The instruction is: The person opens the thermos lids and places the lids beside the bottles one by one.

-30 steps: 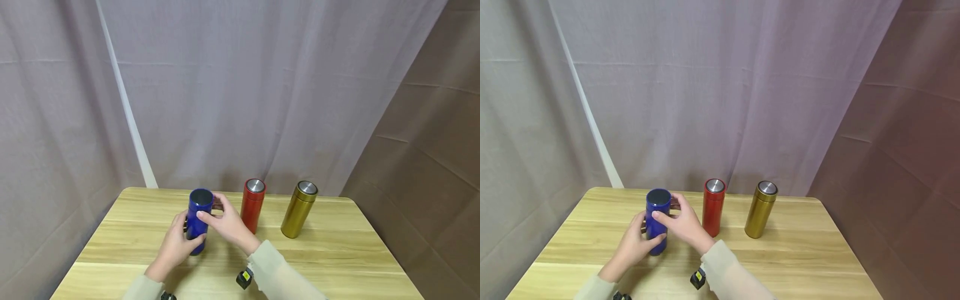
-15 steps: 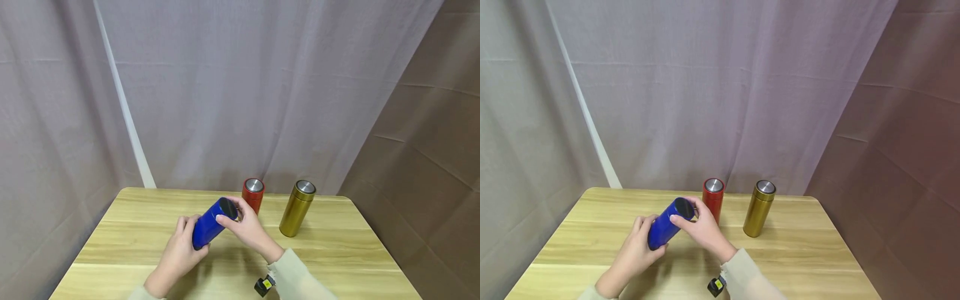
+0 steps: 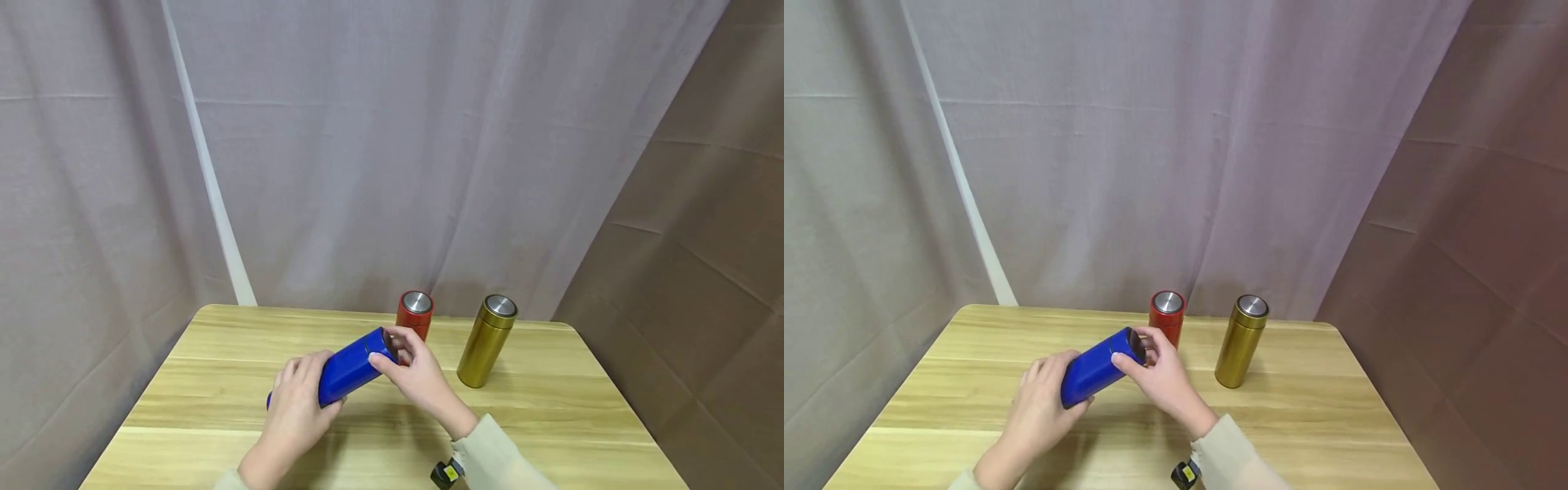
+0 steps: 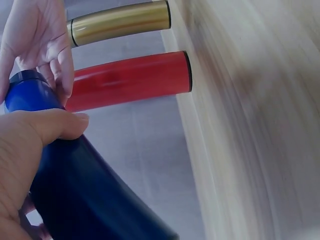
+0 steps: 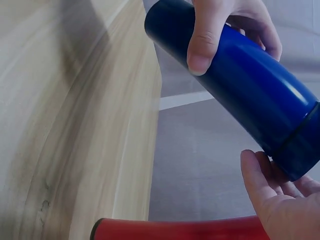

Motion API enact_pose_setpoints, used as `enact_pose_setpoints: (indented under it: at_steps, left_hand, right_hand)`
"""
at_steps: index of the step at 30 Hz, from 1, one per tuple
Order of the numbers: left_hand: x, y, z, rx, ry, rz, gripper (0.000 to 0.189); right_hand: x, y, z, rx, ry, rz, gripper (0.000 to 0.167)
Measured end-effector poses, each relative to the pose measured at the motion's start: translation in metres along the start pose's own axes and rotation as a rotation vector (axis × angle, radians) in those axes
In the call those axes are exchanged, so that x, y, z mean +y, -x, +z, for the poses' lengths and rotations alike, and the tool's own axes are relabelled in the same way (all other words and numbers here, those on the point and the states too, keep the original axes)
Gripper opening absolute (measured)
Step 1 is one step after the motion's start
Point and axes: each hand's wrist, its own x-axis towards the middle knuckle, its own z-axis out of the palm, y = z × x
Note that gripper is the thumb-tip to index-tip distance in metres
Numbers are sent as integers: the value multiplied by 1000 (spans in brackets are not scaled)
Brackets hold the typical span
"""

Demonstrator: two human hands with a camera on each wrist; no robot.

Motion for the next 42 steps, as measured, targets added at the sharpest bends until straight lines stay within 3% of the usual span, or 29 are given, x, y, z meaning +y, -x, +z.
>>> enact_pose_setpoints:
  at_steps: [4,14,31,42]
  left_hand:
    - [2,1,2,-44,8,13,78]
    - [6,5,8,-150,98,32,80]
    - [10,5,10,-239,143,-33,80]
    - [16,4,9,-289,148,-23,78]
  right_hand:
    - [3,3,-2,18,20,18,51]
    - [41,-4,-5,111,82,19,47]
    - [51,3,-8,156,43,12,48]
    - [56,7,-16,171,-2,12,43]
